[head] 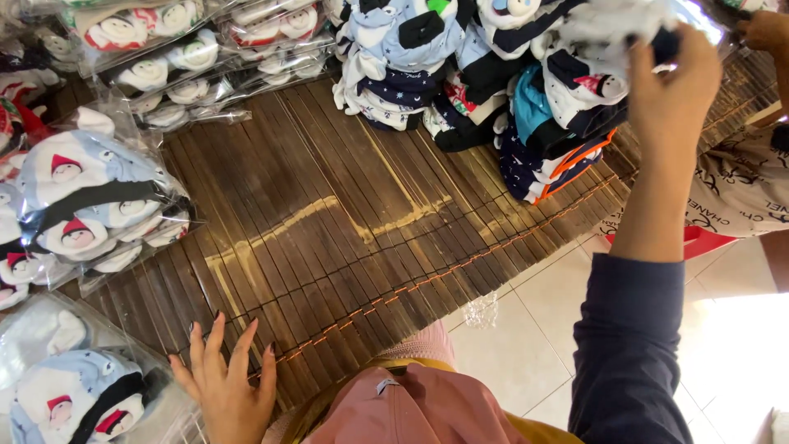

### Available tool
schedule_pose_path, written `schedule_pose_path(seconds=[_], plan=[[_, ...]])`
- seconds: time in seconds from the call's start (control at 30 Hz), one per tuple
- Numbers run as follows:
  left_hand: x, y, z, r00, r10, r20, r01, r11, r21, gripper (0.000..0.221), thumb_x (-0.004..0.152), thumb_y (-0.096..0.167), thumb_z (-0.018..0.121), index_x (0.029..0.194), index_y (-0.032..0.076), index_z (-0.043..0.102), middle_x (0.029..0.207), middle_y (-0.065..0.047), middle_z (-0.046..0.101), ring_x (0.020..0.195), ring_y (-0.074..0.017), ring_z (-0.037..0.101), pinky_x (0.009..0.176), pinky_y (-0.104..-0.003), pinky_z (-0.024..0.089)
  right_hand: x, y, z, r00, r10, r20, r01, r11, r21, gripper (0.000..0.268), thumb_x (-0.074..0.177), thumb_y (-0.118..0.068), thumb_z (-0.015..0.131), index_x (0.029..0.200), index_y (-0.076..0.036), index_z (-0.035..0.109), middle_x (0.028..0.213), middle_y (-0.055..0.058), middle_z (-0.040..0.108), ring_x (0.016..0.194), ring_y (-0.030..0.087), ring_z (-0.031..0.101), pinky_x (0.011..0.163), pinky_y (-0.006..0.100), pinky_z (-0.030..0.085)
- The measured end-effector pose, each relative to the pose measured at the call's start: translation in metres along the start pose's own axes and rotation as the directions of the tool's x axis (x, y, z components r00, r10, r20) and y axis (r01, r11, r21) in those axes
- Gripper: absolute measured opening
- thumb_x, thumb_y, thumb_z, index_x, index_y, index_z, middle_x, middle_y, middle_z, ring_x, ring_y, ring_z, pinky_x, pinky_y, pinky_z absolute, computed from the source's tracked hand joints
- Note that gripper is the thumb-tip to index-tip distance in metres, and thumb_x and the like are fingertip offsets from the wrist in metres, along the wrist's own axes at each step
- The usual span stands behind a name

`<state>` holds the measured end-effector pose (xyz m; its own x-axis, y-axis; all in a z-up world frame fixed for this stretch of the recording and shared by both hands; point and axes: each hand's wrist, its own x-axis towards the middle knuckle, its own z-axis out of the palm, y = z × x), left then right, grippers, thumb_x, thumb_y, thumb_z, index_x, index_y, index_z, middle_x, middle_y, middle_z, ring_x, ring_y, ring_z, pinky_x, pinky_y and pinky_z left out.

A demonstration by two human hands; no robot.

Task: Packaging baby hats into individual plastic bags

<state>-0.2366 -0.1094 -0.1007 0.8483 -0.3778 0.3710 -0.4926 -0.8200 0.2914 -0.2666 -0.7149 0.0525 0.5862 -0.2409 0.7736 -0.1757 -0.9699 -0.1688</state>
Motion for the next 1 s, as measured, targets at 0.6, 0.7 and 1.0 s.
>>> schedule_pose_path(seconds=[0.6, 0.7, 1.0], plan=[[0.032, 0.026, -0.005, 1.000, 0.001, -0.017, -0.006, 0.963, -0.271, 0.048, 0.083, 0.012, 0.068, 0.131, 0.011, 0.063, 0.149, -0.012, 0.054, 0.148, -0.0382, 0.042, 0.126, -0.065, 0.016, -0.136, -0.311, 0.033, 0.935, -0.159, 0.317, 0.060, 0.952, 0.301, 0.051, 0.074, -0.025, 0.084, 0.119, -0.006, 0.067, 0.110, 0.009, 0.065, 0.092, 0.028, 0.061, 0.075, 0.036, 0.051], [0.031, 0.019, 0.001, 0.999, -0.017, 0.049, 0.028, 0.973, -0.227, 0.048, 0.087, 0.015, 0.064, 0.134, 0.011, 0.061, 0.144, -0.008, 0.058, 0.145, -0.0349, 0.044, 0.124, -0.059, 0.020, -0.181, -0.347, 0.046, 0.854, -0.328, 0.404, 0.082, 0.851, 0.518, 0.032, 0.088, -0.025, 0.077, 0.110, -0.006, 0.066, 0.112, 0.011, 0.063, 0.089, 0.027, 0.063, 0.071, 0.035, 0.053], [0.016, 0.032, 0.022, 0.997, 0.010, 0.081, 0.015, 0.952, -0.306, 0.054, 0.097, 0.028, 0.064, 0.148, 0.014, 0.051, 0.136, -0.011, 0.061, 0.135, -0.0340, 0.052, 0.119, -0.060, 0.019, -0.165, -0.283, 0.054, 0.921, -0.248, 0.301, 0.098, 0.894, 0.436, 0.021, 0.084, -0.025, 0.083, 0.102, -0.017, 0.077, 0.104, 0.002, 0.072, 0.098, 0.024, 0.068, 0.085, 0.039, 0.052]])
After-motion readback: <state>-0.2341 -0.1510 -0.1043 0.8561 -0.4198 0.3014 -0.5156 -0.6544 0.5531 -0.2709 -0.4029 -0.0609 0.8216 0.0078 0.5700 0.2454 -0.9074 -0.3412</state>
